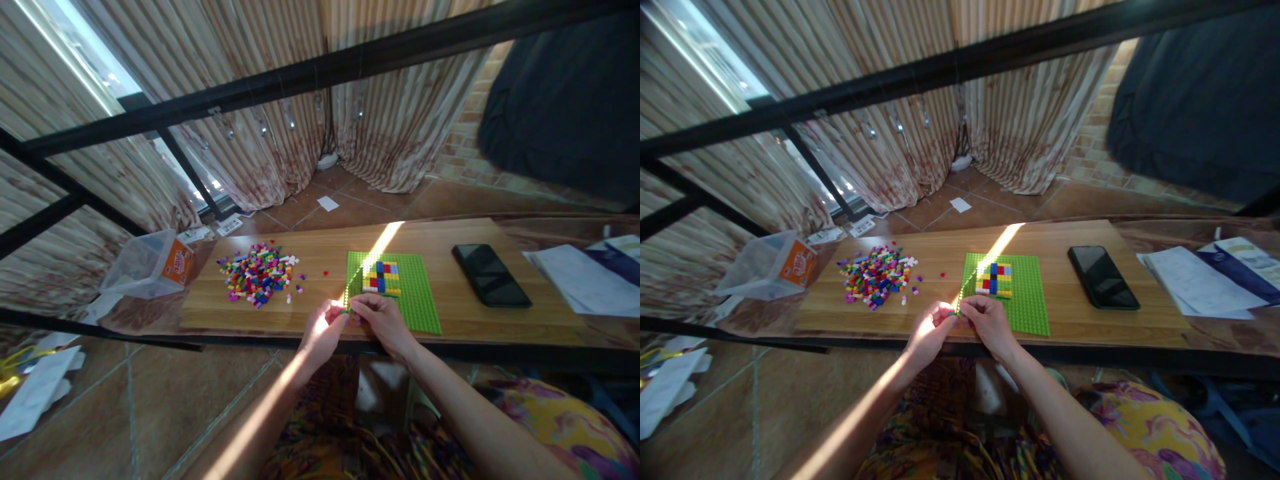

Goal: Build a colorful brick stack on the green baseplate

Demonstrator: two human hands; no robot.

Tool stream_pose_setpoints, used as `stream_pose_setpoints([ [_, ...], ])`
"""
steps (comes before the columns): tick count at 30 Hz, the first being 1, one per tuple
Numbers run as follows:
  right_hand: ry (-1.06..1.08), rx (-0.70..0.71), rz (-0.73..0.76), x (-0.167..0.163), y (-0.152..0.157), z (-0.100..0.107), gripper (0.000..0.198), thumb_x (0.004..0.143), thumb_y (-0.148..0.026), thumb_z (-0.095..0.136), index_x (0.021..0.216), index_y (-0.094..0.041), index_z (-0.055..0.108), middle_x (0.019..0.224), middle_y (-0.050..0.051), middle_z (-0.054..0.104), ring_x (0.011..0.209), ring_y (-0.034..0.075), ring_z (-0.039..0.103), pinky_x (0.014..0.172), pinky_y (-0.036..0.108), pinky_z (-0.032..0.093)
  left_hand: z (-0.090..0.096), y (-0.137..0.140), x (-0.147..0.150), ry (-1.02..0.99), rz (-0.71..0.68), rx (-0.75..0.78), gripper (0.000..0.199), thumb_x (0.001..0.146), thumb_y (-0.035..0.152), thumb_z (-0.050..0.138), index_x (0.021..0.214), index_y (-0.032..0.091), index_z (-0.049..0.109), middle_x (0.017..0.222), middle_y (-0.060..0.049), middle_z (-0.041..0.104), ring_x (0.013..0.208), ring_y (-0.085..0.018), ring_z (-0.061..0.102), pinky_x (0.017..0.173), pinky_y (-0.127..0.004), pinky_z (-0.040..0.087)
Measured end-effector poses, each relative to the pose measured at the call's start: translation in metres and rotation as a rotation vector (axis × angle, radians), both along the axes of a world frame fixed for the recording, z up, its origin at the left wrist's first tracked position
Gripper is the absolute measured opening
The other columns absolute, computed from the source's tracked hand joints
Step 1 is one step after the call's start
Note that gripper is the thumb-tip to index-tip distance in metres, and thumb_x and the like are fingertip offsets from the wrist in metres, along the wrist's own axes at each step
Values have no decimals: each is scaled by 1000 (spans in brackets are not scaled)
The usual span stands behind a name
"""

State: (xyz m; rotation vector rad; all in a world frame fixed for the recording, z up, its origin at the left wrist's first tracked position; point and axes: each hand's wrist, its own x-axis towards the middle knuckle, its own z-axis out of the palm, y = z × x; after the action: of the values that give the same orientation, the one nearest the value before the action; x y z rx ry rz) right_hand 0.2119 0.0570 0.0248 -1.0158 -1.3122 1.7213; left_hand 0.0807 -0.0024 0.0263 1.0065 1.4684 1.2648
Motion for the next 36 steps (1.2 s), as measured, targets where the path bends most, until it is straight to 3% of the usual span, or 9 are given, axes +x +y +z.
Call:
stream_pose_setpoints([
  [3,-104,82,-17,-8,4,-11,28,72,-46,67,76,-18,67,53,-1,58,44,11,48,42,24,36,0,-5,-10,32,82,-35,15,74,28,67,81,16,61,74,-1,66,69,-13,63,68,-25,50],
  [5,-155,151,-23,-17,9,-15,24,73,-41,65,79,-18,68,55,-1,61,46,13,52,45,26,40,0,-9,-18,42,92,-49,18,74,30,68,84,15,63,76,-2,67,68,-14,63,66,-24,50],
  [8,-123,250,23,-36,16,-14,22,71,-32,66,88,-19,69,75,4,72,67,18,65,62,30,52,0,-15,-27,59,100,-58,17,75,27,67,85,15,64,78,-3,68,68,-14,64,66,-24,50],
  [12,-35,321,112,-52,22,-10,34,75,-27,61,108,-20,66,106,9,71,93,20,67,83,35,54,-2,-18,-32,3,145,-64,17,74,27,67,86,15,65,82,-4,70,67,-14,65,65,-25,52],
  [18,-176,381,132,-35,19,-13,21,80,-29,58,91,-18,72,86,6,73,77,20,66,73,34,53,-5,-14,-33,-54,231,-11,23,72,28,69,90,15,64,85,-5,70,69,-14,66,67,-26,55],
  [23,-232,410,158,-22,8,-9,20,80,-34,61,88,-20,72,79,4,71,68,17,62,62,29,48,-3,-11,-25,-80,206,-38,22,74,29,69,90,15,62,82,-5,72,66,-13,67,67,-25,53],
  [30,-309,490,131,-8,1,0,18,84,-33,57,83,-22,71,77,3,67,71,17,61,65,29,47,6,-4,-5,-86,140,-46,20,75,28,68,88,16,59,78,-2,69,67,-13,66,67,-24,53],
  [33,-331,550,73,9,7,4,17,85,-33,57,84,-23,71,78,3,68,76,18,62,69,31,47,3,0,4,-58,77,-9,18,78,26,63,92,17,59,87,-4,68,77,-14,66,72,-26,54],
  [36,-405,635,-92,37,23,10,18,84,-34,57,85,-22,71,85,5,69,81,19,63,73,32,48,0,4,9,120,22,38,24,81,21,58,104,18,59,96,-5,66,82,-14,64,76,-27,54],
])
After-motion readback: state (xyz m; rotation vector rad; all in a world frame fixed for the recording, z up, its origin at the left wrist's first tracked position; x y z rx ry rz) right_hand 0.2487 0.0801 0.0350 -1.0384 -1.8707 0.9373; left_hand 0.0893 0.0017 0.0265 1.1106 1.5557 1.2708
